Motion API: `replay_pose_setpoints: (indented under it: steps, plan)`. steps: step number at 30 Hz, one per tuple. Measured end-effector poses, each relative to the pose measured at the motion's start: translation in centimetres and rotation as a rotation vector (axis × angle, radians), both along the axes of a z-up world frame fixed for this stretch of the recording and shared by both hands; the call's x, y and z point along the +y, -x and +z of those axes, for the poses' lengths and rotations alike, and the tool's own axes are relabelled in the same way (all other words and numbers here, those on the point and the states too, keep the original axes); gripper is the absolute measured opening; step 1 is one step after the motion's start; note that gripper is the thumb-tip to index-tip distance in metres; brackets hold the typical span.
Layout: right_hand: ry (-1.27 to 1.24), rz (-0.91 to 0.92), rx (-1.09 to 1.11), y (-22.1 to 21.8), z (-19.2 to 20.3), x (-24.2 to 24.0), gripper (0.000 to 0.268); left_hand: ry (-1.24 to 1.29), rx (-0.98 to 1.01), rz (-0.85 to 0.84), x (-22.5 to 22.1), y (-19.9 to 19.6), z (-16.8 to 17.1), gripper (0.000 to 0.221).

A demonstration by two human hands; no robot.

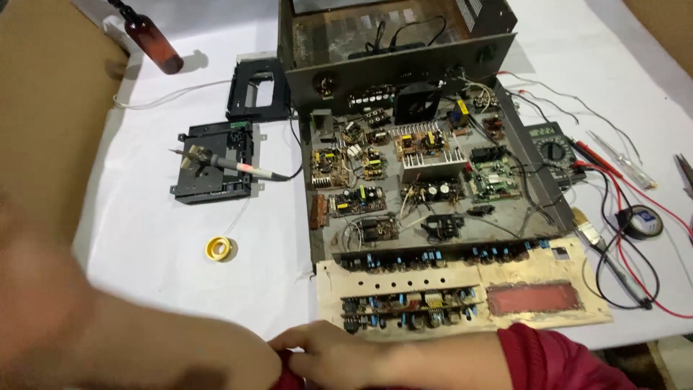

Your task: The person is repairing an electronic device by heat shrinking tubing onto wire connections using a lighter and adjusting components with a screwdriver.

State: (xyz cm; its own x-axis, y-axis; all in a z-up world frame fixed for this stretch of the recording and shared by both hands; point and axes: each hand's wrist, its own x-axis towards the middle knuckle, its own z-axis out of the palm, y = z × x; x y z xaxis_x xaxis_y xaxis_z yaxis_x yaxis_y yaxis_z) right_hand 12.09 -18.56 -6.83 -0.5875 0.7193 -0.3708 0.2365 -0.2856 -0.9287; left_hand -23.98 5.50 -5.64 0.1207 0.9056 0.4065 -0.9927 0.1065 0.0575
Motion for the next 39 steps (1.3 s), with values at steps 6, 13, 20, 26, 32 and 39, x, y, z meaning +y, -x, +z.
replay_pose_setpoints:
  steps: [6, 13, 20, 26, 32, 39]
  plan:
    - [-0.106, 0.209, 0.136, 1.5, -4.2, 1.0, 0.047, 0.215, 0.274, 0.286, 5.5, -14.0, 7.9, 0.009]
    - [0.311, 0.474, 0.865, 0.9, -4.8, 0.7, 0.011, 1.116, 0.343, 0.535, 1.8, -22.3, 4.6, 0.011]
    - [-0.013, 0.576, 0.302, -0.6, -5.5, 1.1, 0.014, 1.299, 0.539, 0.563, 0.3, -20.7, 0.8, 0.010]
    - [-0.106, 0.526, 0.136, 0.4, -7.4, 0.9, 0.031, 1.223, 0.685, 0.566, -0.4, -20.6, -1.2, 0.005]
    - [-0.085, 0.459, 0.269, 0.9, -10.8, -1.4, 0.022, 1.142, 0.713, 0.524, -0.5, -21.2, -1.7, 0.007]
    - [-0.539, 0.264, 0.393, 1.1, -10.2, -2.2, 0.027, 0.982, 0.680, 0.418, 0.7, -22.3, -3.1, 0.016]
